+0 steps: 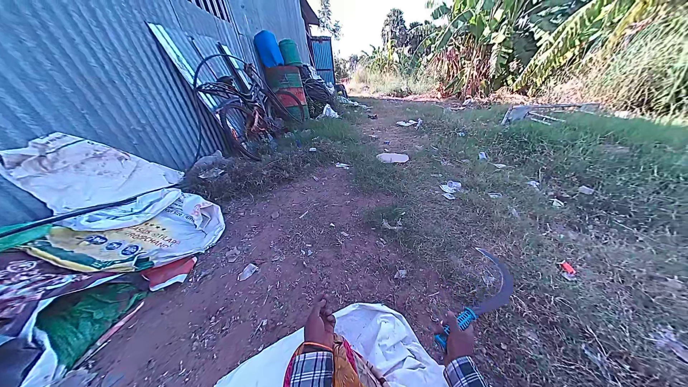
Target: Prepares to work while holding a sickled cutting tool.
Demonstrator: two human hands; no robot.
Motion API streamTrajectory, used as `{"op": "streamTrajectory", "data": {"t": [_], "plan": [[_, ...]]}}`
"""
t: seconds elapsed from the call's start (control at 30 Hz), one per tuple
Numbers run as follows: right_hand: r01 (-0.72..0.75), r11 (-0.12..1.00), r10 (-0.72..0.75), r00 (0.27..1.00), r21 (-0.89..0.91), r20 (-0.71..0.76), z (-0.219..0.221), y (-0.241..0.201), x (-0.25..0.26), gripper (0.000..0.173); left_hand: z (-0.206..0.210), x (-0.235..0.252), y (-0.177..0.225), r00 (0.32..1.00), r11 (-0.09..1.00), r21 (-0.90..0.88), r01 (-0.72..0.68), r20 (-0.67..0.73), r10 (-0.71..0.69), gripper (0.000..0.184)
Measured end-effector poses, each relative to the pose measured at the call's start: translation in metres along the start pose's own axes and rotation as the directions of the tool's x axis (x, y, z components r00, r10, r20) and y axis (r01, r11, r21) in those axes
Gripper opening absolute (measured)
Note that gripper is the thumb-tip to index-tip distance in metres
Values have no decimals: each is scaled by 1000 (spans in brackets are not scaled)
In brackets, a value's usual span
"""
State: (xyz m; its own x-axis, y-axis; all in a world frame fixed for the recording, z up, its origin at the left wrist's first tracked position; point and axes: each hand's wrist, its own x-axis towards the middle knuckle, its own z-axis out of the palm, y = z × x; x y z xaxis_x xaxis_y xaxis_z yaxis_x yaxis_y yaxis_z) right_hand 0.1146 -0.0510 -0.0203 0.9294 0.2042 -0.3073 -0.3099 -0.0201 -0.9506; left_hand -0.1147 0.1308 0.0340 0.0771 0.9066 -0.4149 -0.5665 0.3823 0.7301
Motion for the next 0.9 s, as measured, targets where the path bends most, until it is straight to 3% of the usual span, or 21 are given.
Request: {"op": "streamTrajectory", "data": {"t": [0.07,0.13,0.2,0.3,0.67,0.9], "plan": [[-75,984,94,989,-164,111,-6,21,2,53,-1,1,-2,1000,1000,-2,-4,4,4,22],[-246,924,335,891,-293,306,-12,38,-1,28,-2,3,-5,1000,1000,-4,-11,15,11,22],[-415,887,462,771,-205,438,-14,48,1,14,-2,4,-5,1000,1000,-15,-12,12,12,20],[-524,846,500,719,-96,483,-18,49,0,13,-4,4,-5,1000,1000,-15,-13,11,13,21],[-532,841,511,719,-101,470,-13,38,11,21,-4,0,-4,1000,1000,-14,-16,13,16,21],[-414,897,441,810,-155,386,-29,28,-22,13,-2,-6,-1,1000,1000,4,-16,-1,16,19]]}}
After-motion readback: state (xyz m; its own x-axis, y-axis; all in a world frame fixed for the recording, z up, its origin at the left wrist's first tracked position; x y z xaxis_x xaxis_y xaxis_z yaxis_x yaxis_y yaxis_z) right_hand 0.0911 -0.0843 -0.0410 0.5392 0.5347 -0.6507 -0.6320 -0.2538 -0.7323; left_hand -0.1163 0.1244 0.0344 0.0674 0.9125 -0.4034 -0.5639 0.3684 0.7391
